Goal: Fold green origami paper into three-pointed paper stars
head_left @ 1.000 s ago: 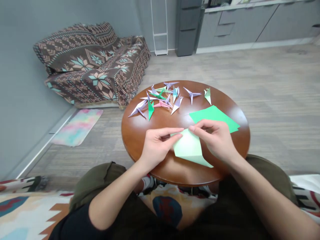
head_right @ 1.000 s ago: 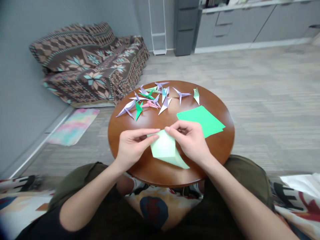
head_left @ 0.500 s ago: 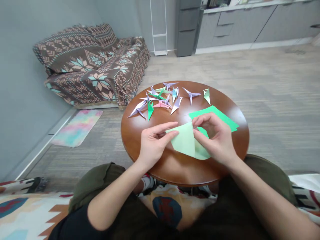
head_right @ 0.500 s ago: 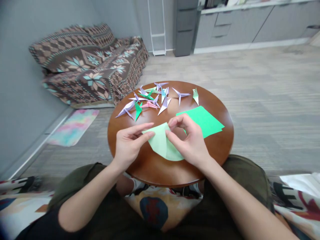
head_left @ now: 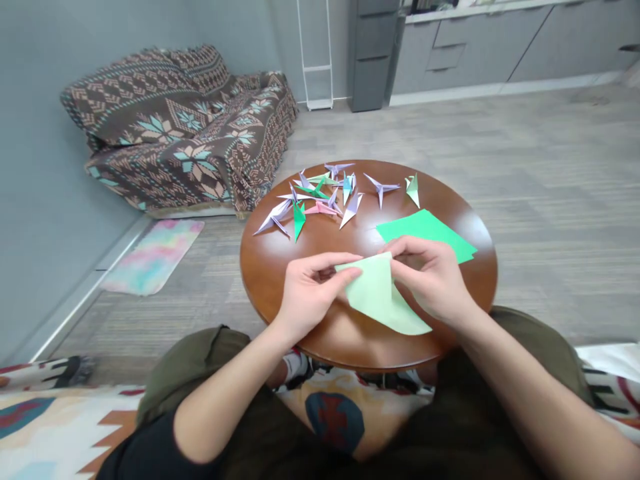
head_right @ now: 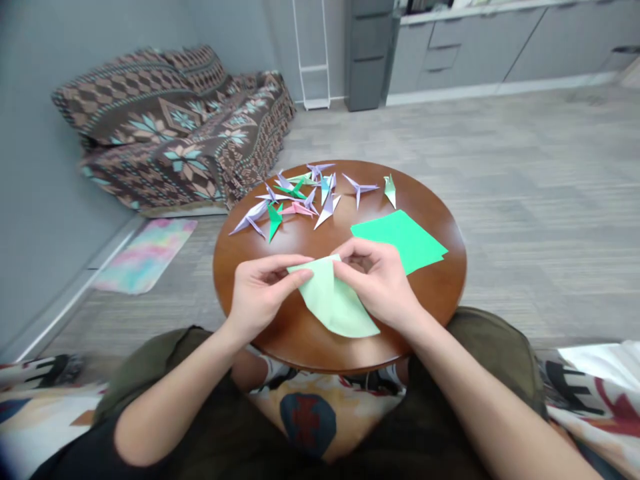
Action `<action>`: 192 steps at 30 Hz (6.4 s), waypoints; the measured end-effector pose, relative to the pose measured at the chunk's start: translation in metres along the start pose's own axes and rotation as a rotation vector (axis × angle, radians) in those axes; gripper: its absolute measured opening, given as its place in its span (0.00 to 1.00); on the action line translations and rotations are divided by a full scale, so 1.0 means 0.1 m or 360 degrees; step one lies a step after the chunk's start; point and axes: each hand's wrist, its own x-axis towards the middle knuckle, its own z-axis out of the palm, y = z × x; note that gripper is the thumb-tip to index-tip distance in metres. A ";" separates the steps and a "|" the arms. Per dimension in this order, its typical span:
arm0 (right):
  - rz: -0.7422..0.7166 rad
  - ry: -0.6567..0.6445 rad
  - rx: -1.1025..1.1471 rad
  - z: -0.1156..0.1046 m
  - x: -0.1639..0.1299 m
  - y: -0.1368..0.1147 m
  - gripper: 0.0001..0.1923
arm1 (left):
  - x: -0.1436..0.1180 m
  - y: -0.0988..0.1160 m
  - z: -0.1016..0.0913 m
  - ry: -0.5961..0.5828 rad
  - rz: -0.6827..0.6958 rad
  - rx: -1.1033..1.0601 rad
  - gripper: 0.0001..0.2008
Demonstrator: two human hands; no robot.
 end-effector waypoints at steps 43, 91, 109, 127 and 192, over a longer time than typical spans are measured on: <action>-0.0460 -0.0294 -0.0640 0.03 -0.03 0.04 0.06 | 0.04 0.02 -0.06 -0.0307 -0.0109 0.0100 0.16; -0.0387 -0.0346 -0.0756 -0.01 0.01 0.14 0.06 | 0.08 0.01 -0.10 -0.0367 -0.0126 0.0326 0.16; -0.0268 -0.0295 -0.0716 -0.16 0.07 0.11 0.08 | 0.16 -0.04 -0.18 -0.0397 -0.0181 0.0243 0.16; -0.0106 -0.0072 -0.0463 -0.40 0.16 0.22 0.09 | 0.27 -0.11 -0.38 -0.0303 -0.0070 0.0119 0.14; -0.0083 -0.0313 -0.0045 -0.09 -0.02 0.01 0.30 | 0.04 0.02 -0.09 -0.0388 0.0111 0.0370 0.05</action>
